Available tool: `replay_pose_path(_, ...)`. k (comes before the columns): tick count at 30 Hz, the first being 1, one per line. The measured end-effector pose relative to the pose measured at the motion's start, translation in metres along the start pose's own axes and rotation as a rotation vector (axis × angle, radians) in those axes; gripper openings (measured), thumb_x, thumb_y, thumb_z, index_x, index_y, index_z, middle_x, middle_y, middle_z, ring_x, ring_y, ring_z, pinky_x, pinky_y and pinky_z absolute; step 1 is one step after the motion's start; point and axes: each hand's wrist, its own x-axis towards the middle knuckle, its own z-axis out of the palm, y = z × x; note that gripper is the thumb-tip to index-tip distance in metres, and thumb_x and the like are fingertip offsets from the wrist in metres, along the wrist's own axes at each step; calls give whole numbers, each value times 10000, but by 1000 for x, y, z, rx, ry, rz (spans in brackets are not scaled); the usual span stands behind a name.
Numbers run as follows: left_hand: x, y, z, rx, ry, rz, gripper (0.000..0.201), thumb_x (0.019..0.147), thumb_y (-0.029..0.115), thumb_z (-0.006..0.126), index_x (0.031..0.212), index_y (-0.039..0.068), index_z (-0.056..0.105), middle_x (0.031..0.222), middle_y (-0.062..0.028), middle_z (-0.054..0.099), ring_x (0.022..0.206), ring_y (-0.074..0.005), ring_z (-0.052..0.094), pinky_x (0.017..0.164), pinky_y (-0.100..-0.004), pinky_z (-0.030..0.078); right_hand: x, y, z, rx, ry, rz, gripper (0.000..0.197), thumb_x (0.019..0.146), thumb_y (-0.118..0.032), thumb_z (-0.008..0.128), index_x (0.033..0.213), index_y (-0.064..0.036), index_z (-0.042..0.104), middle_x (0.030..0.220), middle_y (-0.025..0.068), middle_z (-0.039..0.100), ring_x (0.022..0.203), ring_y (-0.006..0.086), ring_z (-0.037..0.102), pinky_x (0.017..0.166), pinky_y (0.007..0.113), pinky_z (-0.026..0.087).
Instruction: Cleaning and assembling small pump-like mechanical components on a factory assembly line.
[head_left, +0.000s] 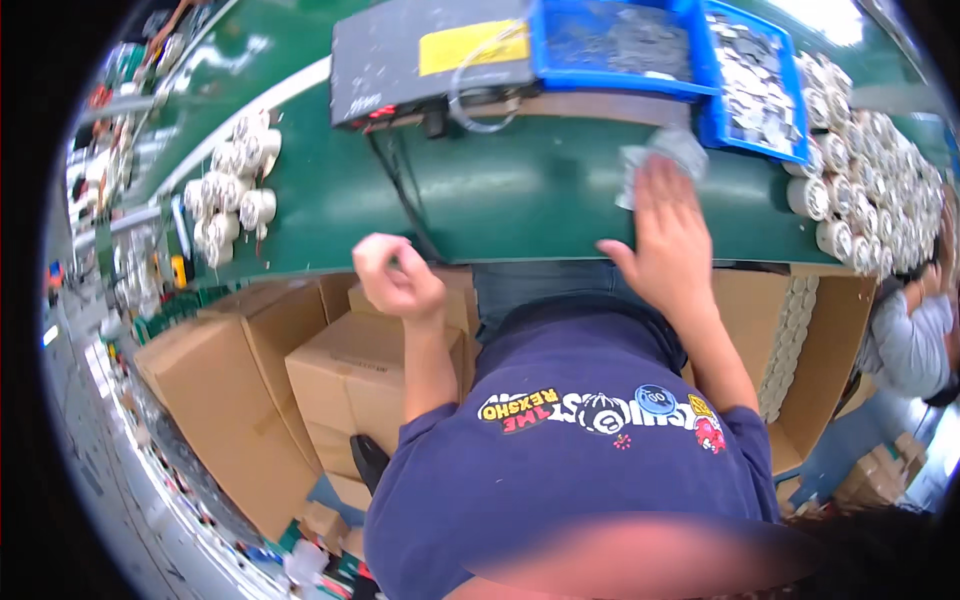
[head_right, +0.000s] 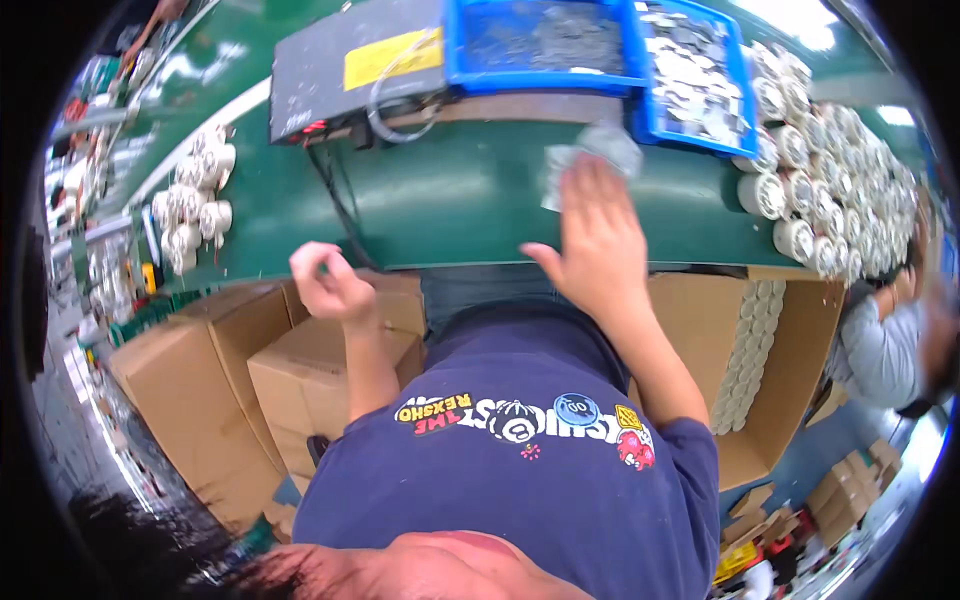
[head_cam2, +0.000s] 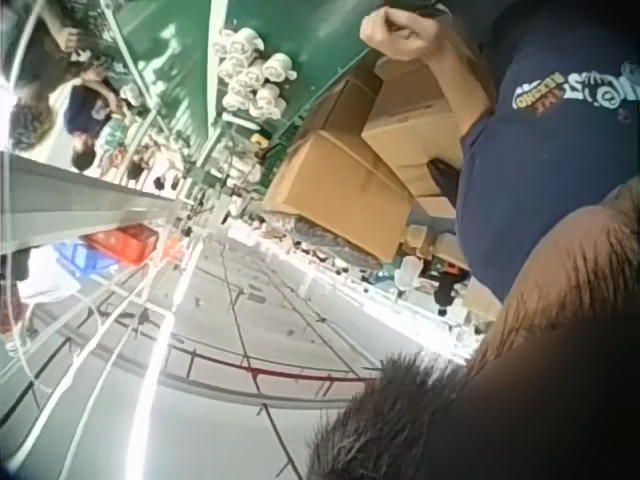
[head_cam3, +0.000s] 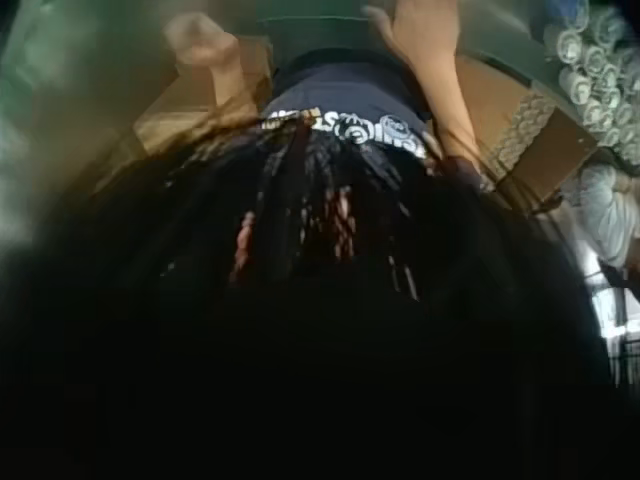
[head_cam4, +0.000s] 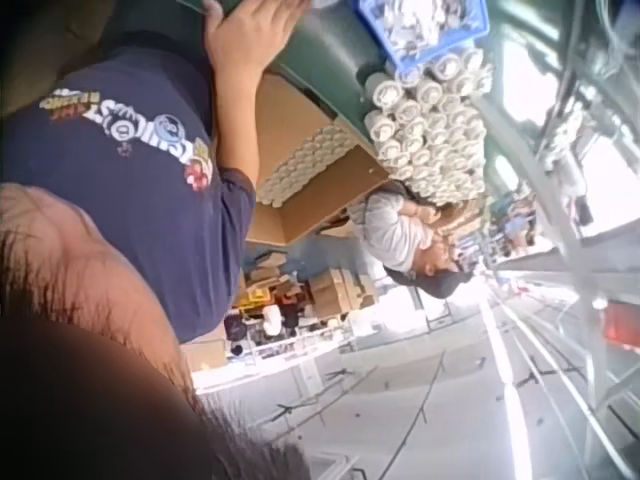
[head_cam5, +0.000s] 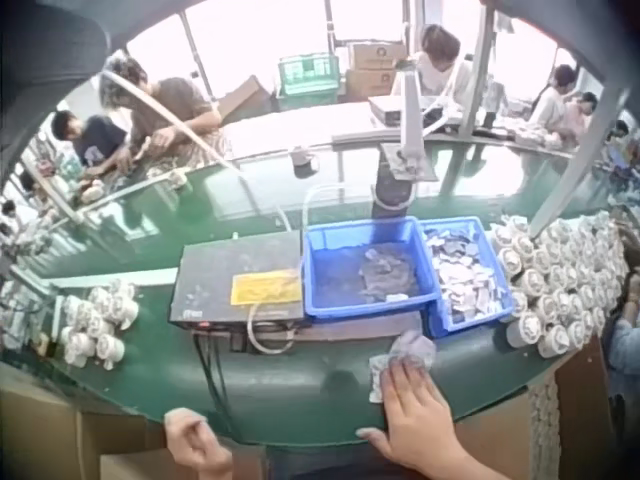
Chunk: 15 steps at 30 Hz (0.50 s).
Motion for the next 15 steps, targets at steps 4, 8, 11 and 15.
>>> replay_pose_path(4, 17, -51, -29, 90, 334, -312, 113, 919, 40, 547, 989, 43, 635, 906, -81, 653, 779, -208, 580, 763, -320, 492, 68, -101, 45, 279, -57, -316, 837, 898, -528, 697, 1456, 68, 514, 1555, 242, 491, 1473, 389, 442, 1231, 468, 333)
replay_pose_path(8, 37, -88, -34, 114, 332, -420, 123, 973, 100, 569, 1022, 29, 658, 884, -73, 661, 774, -184, 585, 756, -305, 495, 86, -137, 72, 274, 32, -356, 871, 842, -538, 763, 1417, 77, 541, 1488, 230, 552, 1407, 375, 512, 1204, 451, 366)
replay_pose_path(11, 36, -101, -49, 114, 287, -600, 138, 985, 132, 589, 1019, 26, 671, 861, -68, 671, 759, -179, 590, 750, -294, 498, 52, -76, 39, 126, 129, -71, 909, 768, -515, 829, 1400, 82, 563, 1425, 269, 579, 1236, 405, 612, 1071, 430, 485)
replay_pose_path(15, 45, -88, -45, 216, 234, -606, 155, 997, 157, 593, 996, 26, 676, 835, -59, 674, 745, -169, 591, 742, -285, 497, -16, 46, -11, -246, 110, 255, 796, 875, -494, 757, 1396, 80, 577, 1362, 293, 625, 1213, 445, 633, 1020, 432, 522)
